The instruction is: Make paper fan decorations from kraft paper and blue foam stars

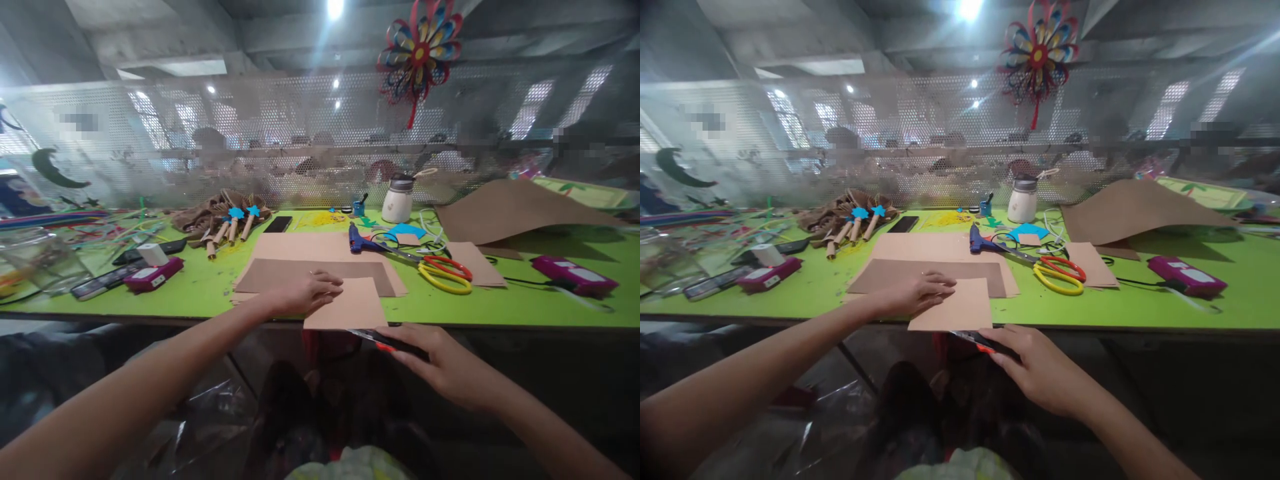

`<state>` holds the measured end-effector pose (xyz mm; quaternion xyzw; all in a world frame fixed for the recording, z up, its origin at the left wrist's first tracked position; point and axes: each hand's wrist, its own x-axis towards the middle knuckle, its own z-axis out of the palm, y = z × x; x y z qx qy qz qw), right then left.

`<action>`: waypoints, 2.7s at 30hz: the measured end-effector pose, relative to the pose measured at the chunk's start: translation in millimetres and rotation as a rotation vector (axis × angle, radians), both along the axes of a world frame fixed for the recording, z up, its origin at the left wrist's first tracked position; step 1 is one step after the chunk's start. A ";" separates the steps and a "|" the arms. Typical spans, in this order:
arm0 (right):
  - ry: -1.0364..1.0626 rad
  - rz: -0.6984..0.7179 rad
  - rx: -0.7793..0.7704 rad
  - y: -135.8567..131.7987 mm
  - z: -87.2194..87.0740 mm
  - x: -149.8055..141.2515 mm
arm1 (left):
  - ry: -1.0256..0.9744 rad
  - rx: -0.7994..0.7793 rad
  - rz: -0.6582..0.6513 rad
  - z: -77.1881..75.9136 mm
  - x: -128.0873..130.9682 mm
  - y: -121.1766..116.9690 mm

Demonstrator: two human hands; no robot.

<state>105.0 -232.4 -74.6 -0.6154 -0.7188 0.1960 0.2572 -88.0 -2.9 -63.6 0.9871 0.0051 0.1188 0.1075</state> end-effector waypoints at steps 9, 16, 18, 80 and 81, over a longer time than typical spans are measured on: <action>-0.028 0.001 0.039 5.8 -2.5 -15.4 | 0.047 0.111 -0.020 -4.6 0.5 -5.3; 0.041 0.030 0.017 -1.8 3.5 -17.6 | 0.160 0.066 0.017 4.0 4.8 -2.4; 0.054 0.042 0.035 6.2 2.0 -23.3 | 0.158 0.061 0.024 4.3 5.6 -2.3; -0.019 -0.432 0.394 -98.1 -23.0 60.8 | 0.266 -0.618 0.169 85.1 0.0 -14.5; -0.074 -0.422 0.417 -101.0 -21.4 61.6 | 0.261 -0.661 0.166 82.4 0.1 -13.4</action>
